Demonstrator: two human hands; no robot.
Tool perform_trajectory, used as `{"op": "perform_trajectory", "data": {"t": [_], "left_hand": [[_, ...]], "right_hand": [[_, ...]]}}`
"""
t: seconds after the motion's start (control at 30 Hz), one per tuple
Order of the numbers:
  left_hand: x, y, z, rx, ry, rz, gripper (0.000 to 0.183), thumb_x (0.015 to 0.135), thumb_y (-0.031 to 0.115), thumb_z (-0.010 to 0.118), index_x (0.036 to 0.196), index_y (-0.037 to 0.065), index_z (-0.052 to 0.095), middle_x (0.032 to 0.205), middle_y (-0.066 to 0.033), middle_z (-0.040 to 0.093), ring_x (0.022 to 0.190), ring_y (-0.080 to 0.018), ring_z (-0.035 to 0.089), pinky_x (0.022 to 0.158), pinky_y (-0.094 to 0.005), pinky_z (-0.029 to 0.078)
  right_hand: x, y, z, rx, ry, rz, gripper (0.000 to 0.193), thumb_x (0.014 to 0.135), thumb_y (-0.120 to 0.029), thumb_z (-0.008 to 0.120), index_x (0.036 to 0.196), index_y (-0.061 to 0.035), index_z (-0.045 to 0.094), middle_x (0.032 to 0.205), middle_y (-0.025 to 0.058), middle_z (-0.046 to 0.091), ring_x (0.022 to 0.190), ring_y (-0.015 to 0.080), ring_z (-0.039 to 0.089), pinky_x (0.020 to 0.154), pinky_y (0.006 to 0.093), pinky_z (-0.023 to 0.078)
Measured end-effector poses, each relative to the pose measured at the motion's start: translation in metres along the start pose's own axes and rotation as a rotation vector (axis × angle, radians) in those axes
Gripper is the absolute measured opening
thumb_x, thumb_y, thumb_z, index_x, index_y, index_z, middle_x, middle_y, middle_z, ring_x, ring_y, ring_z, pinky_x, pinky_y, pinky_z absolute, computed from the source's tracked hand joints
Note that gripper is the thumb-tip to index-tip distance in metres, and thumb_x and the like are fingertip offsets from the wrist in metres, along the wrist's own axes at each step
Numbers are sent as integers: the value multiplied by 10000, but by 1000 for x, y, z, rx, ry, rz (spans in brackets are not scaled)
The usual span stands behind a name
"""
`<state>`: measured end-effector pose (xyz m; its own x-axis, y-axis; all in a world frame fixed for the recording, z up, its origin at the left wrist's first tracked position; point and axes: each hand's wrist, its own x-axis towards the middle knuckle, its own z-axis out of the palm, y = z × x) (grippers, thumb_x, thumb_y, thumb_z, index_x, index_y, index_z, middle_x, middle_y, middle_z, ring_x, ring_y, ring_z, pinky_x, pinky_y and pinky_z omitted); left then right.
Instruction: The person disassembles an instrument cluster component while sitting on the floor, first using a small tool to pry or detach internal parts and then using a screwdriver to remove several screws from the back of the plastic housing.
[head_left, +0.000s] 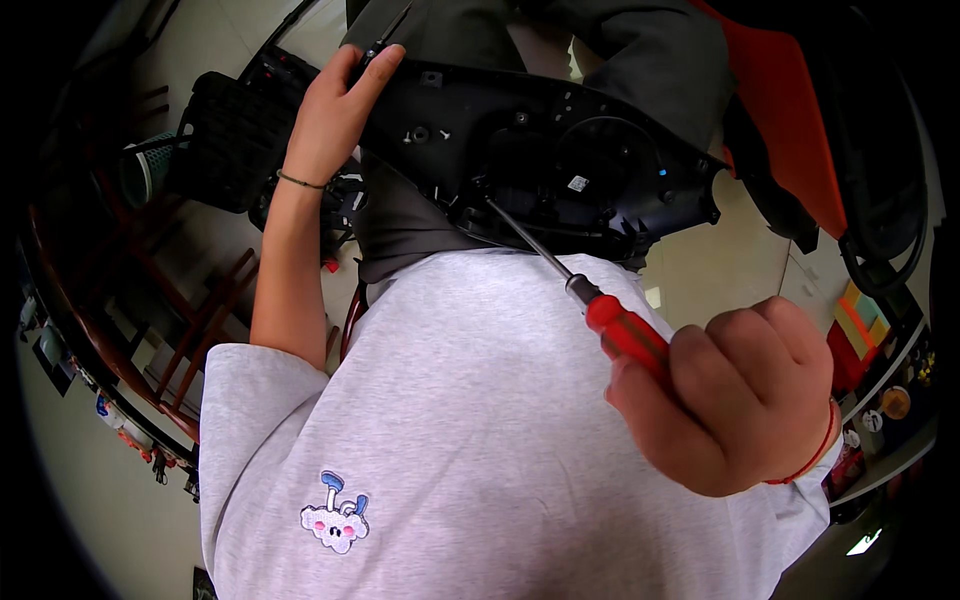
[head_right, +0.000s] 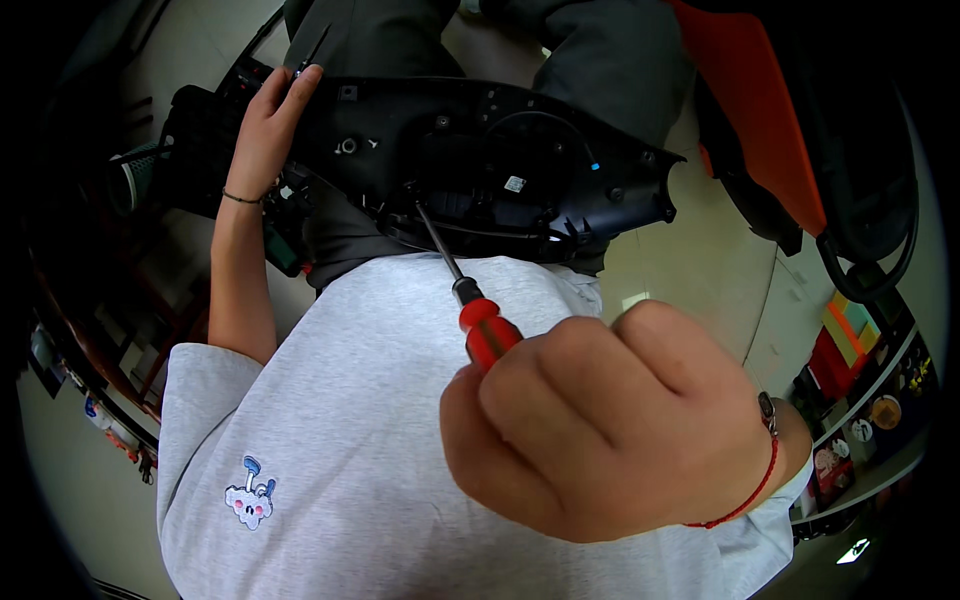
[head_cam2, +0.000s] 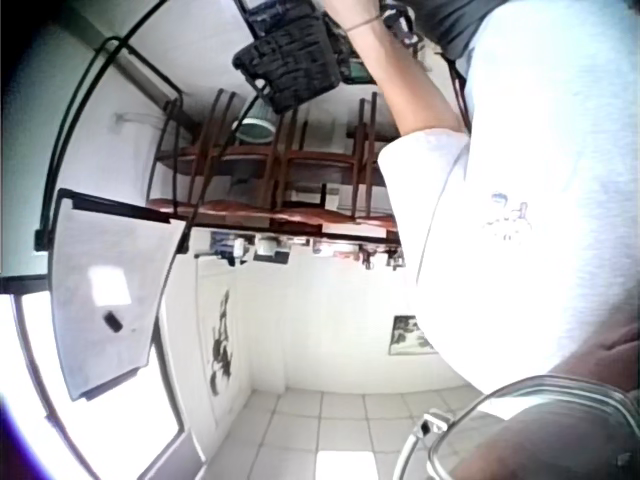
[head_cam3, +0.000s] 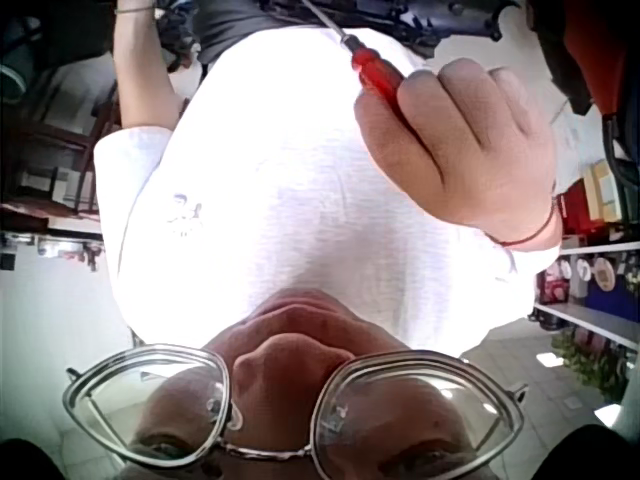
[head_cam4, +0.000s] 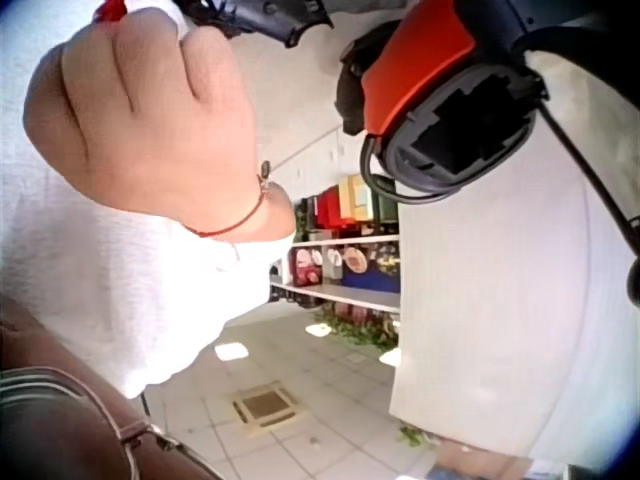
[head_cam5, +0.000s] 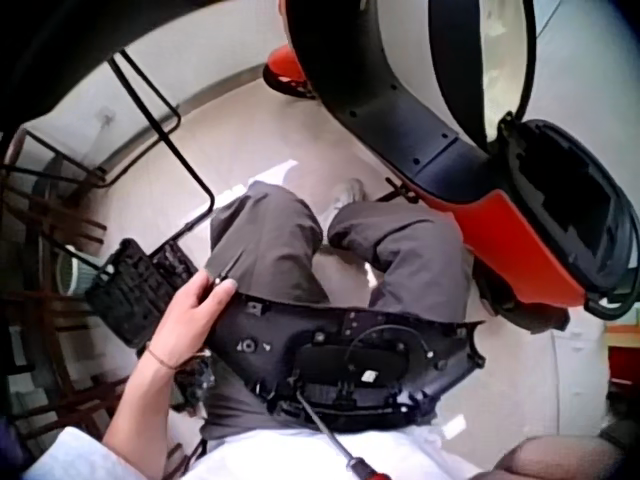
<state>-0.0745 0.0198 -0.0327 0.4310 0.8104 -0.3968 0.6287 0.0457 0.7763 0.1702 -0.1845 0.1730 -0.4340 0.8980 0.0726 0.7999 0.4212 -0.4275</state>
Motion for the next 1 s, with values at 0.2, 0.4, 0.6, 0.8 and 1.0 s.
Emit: {"op": "perform_trajectory", "data": {"t": [0.2, 0.4, 0.6, 0.8, 1.0], "left_hand": [[-16, -7, 0, 7, 26, -20, 508, 956, 455, 635, 784, 7, 468, 669, -8, 382, 657, -83, 340, 583, -267, 351], [-31, -10, -3, 119, 28, -72, 541, 966, 499, 592, 827, -10, 470, 666, -87, 434, 649, -157, 384, 618, -315, 388], [-47, -8, -7, 211, -10, -144, 577, 978, 556, 523, 886, -12, 478, 708, -166, 532, 663, -283, 487, 672, -374, 428], [-47, 2, -4, 243, -5, -137, 563, 978, 531, 537, 874, -20, 494, 717, -178, 548, 678, -293, 528, 681, -374, 435], [-36, -1, -13, 219, 120, 9, 414, 993, 387, 582, 944, -24, 603, 815, -138, 597, 745, -225, 556, 687, -334, 440]], "right_hand": [[-1, -4, 10, -21, 89, -36, 364, 639, -135, 836, 921, -132, 605, 732, -2, 484, 580, 131, 437, 519, 276, 289], [-6, -12, -1, -119, -49, -37, 358, 655, -173, 825, 918, -117, 589, 691, 6, 492, 599, 137, 466, 498, 259, 293], [1, -5, 0, -10, -3, -102, 321, 662, -169, 810, 912, -72, 633, 760, 65, 600, 615, 162, 530, 501, 257, 375], [2, -9, -3, -180, -9, 82, 330, 676, -124, 838, 928, -51, 639, 820, 99, 627, 615, 173, 544, 497, 267, 384], [-4, 1, 9, -40, 21, -56, 345, 699, -73, 808, 985, -104, 618, 833, 87, 617, 603, 152, 528, 503, 261, 354]]}}
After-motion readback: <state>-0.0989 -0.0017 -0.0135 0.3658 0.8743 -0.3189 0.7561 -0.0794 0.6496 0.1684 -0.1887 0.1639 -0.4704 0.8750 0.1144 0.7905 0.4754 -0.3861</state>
